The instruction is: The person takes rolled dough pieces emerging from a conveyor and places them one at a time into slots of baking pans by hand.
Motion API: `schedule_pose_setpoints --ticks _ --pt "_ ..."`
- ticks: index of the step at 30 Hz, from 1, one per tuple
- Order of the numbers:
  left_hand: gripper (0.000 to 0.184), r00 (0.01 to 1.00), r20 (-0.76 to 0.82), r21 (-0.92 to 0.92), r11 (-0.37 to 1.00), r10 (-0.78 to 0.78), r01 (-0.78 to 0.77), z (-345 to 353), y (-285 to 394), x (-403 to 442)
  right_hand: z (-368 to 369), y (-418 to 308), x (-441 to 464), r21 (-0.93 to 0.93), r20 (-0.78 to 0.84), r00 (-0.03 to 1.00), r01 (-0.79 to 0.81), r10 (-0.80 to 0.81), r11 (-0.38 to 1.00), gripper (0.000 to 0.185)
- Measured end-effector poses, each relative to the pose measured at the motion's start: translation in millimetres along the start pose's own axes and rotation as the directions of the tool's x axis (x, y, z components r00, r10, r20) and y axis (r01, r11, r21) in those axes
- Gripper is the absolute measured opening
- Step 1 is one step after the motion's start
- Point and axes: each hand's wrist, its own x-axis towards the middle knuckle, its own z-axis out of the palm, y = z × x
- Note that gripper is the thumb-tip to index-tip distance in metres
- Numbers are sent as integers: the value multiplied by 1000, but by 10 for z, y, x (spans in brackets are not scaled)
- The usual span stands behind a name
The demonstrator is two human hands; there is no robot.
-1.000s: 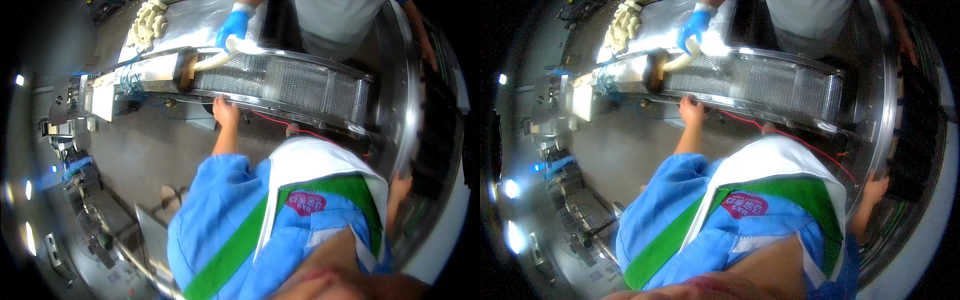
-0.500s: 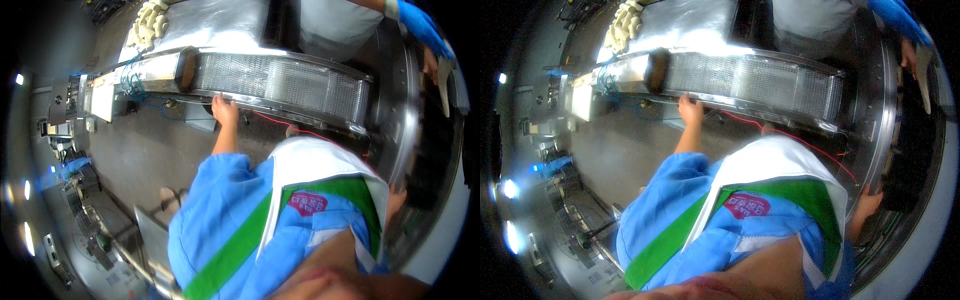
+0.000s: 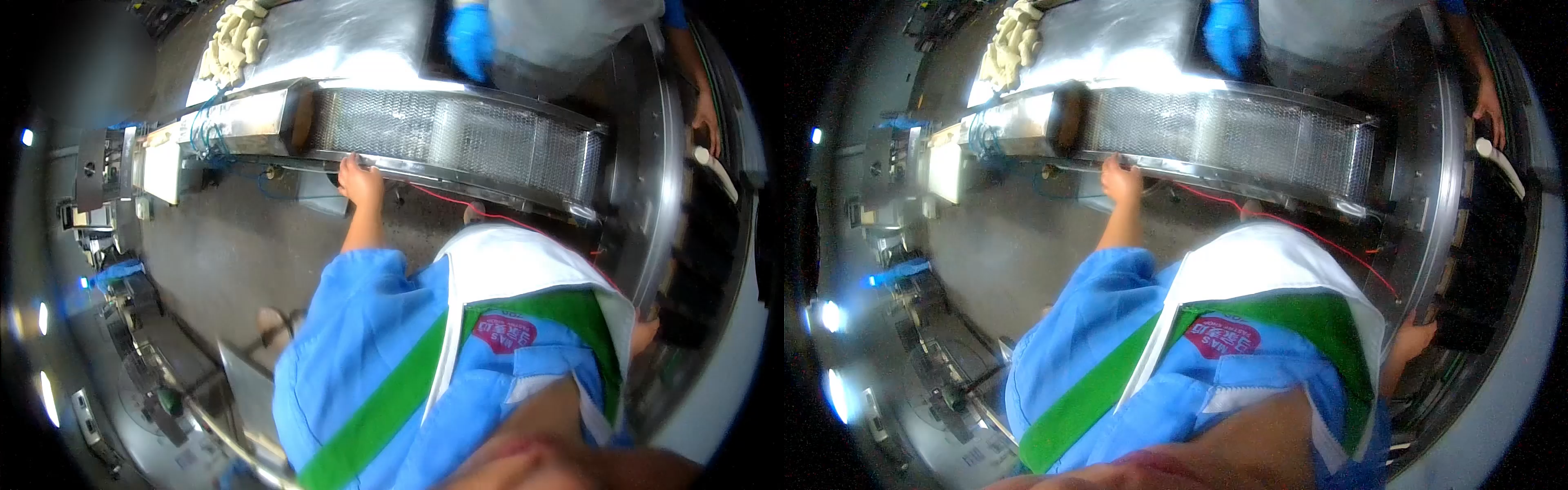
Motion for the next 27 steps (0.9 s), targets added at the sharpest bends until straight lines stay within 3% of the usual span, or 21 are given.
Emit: schedule_pose_setpoints --ticks 3,6,8,12,14,21,23,27 --pt "56 998 25 -2 999 -52 52 -45 66 83 -140 -160 -14 22 9 996 -88 88 996 66" --pt "55 998 21 -6 998 -66 66 -85 110 146 -173 -169 6 67 28 999 -47 46 997 67" --pt "55 996 -74 -3 999 -54 54 -61 124 184 -2 16 81 98 -29 998 61 -58 993 68" --pt "58 988 13 -116 981 -156 156 -9 126 404 14 -70 218 153 -9 1000 16 -15 988 69" --pt "58 990 -13 -109 985 -139 137 89 113 481 9 -57 239 122 66 996 -59 51 991 69" --pt "59 992 -35 -21 993 -120 120 60 219 578 -64 -77 100 138 33 999 -34 29 990 68" --pt "59 993 -36 -7 994 -111 111 22 253 626 -70 -110 81 118 121 983 -155 141 981 68" --pt "60 994 -43 8 995 -97 98 30 196 760 -184 -247 23 75 106 991 -91 83 993 66"
